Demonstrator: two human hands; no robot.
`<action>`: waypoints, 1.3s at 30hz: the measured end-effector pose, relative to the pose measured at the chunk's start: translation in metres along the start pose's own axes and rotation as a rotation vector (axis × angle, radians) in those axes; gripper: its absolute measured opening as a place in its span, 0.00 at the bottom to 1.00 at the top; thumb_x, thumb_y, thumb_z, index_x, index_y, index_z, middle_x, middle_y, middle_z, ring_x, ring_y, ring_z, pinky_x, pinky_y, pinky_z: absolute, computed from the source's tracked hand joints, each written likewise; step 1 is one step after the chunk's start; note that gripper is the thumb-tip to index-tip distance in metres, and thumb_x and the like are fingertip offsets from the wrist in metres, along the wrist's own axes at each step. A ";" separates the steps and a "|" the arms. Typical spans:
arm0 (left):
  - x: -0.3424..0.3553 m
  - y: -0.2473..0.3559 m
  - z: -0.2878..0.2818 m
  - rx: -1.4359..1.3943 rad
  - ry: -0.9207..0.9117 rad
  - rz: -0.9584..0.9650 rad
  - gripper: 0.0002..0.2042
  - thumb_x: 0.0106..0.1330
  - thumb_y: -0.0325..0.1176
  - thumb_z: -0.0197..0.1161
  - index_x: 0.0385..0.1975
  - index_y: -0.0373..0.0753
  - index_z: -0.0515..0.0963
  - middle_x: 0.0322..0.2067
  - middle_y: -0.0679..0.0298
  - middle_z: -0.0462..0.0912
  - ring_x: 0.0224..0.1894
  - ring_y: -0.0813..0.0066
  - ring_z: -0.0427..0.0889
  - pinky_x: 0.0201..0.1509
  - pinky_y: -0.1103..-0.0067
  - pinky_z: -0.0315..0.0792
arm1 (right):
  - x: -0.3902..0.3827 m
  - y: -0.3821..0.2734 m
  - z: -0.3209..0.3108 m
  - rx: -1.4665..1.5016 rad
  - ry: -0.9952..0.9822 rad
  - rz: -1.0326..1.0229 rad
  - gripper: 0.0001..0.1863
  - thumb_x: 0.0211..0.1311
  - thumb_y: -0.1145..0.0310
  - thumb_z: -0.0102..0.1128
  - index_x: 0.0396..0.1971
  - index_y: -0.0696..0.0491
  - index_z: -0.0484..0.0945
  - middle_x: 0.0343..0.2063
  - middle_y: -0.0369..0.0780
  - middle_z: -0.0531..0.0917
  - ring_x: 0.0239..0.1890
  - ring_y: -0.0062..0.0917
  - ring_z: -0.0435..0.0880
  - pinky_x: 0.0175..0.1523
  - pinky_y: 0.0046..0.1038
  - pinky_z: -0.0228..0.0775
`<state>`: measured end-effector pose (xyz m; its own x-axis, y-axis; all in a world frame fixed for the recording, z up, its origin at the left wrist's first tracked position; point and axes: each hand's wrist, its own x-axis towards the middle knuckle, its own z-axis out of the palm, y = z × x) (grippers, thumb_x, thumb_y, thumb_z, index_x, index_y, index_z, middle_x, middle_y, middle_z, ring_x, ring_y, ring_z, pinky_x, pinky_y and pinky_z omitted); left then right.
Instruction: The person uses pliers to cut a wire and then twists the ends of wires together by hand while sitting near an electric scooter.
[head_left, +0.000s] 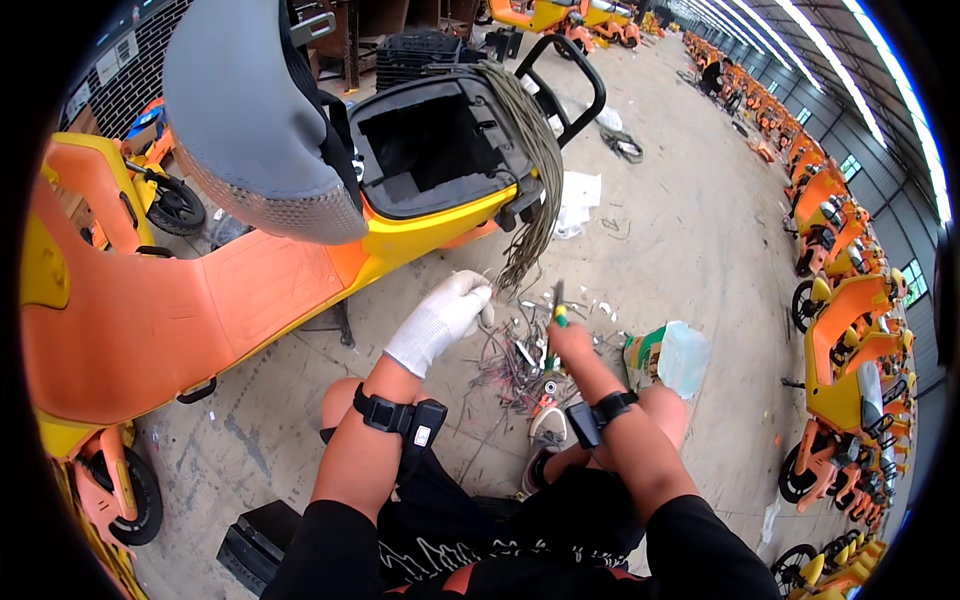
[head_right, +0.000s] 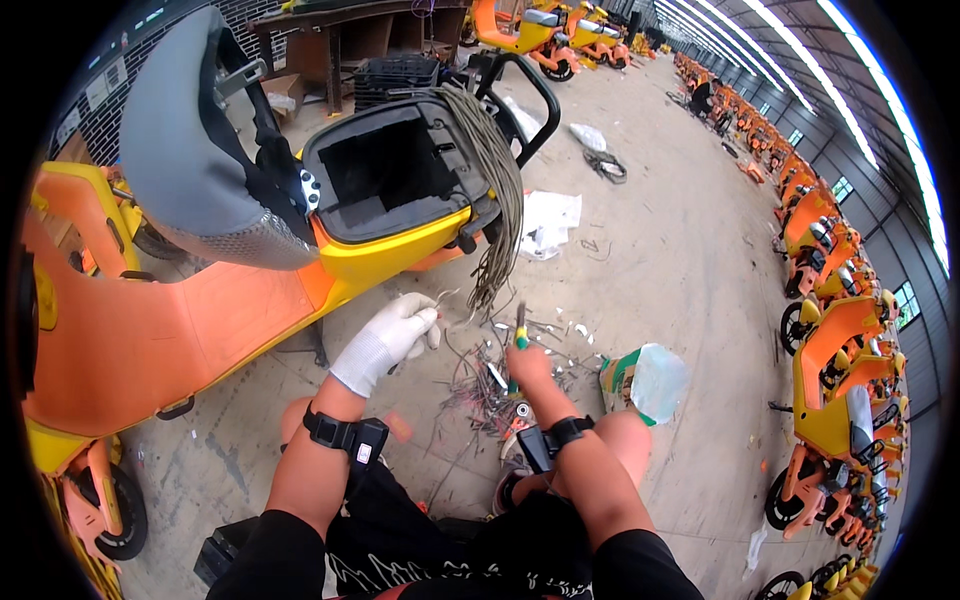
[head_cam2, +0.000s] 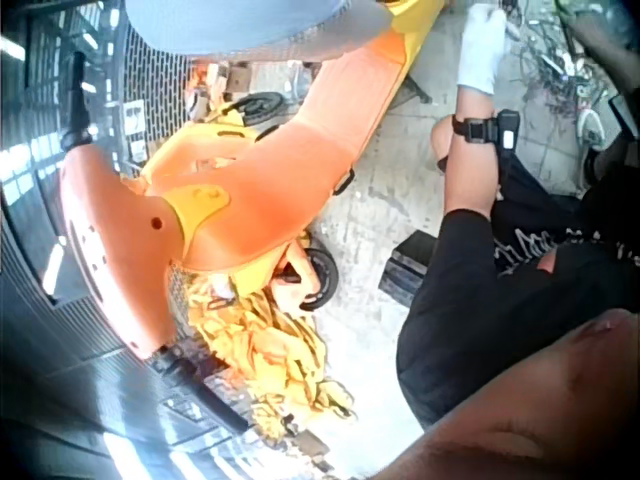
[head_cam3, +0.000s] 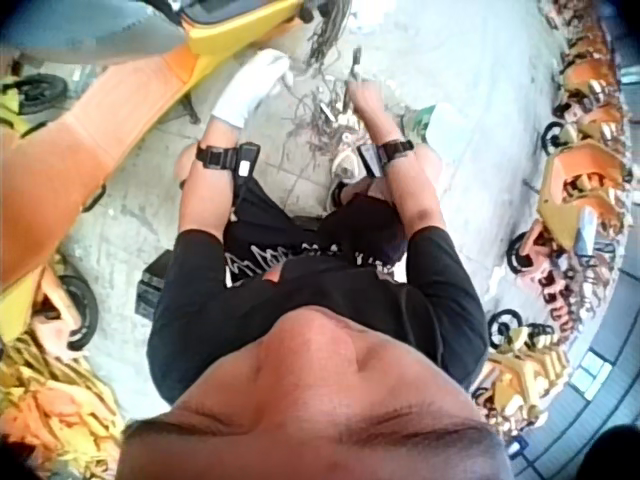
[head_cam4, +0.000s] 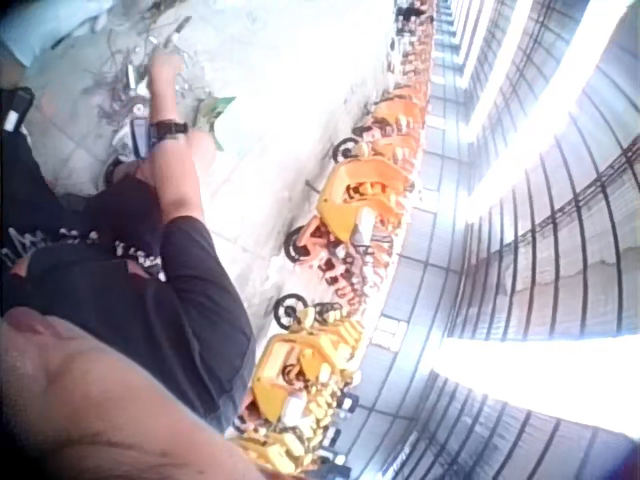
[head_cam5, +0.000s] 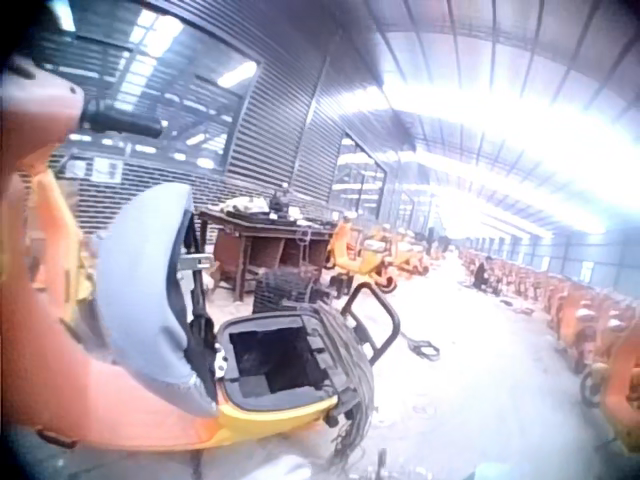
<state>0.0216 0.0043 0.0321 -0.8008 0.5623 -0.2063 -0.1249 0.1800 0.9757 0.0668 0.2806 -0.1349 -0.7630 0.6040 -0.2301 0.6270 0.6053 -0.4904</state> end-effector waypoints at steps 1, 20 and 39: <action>-0.001 0.000 -0.001 0.001 0.001 -0.004 0.13 0.74 0.35 0.48 0.48 0.33 0.72 0.26 0.66 0.79 0.21 0.83 0.69 0.24 0.84 0.63 | -0.003 -0.011 -0.026 0.177 0.044 -0.032 0.25 0.55 0.54 0.61 0.38 0.64 0.81 0.29 0.53 0.85 0.34 0.38 0.86 0.40 0.39 0.75; 0.008 -0.020 -0.001 -0.344 0.051 -0.021 0.09 0.75 0.32 0.49 0.44 0.34 0.71 0.30 0.65 0.78 0.27 0.80 0.75 0.30 0.84 0.68 | -0.115 -0.048 -0.110 0.945 -1.020 -0.267 0.18 0.65 0.65 0.58 0.51 0.60 0.76 0.48 0.38 0.79 0.51 0.22 0.76 0.57 0.25 0.67; 0.013 -0.014 0.012 -0.149 0.047 -0.086 0.10 0.75 0.35 0.50 0.40 0.35 0.73 0.26 0.69 0.78 0.24 0.86 0.70 0.28 0.86 0.66 | -0.105 -0.054 -0.108 0.686 -0.975 -0.399 0.09 0.65 0.67 0.58 0.35 0.57 0.73 0.29 0.32 0.74 0.35 0.17 0.71 0.42 0.23 0.65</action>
<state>0.0204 0.0185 0.0150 -0.8095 0.5109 -0.2893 -0.2770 0.1021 0.9554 0.1298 0.2403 0.0064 -0.8625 -0.3695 -0.3457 0.3386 0.0864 -0.9370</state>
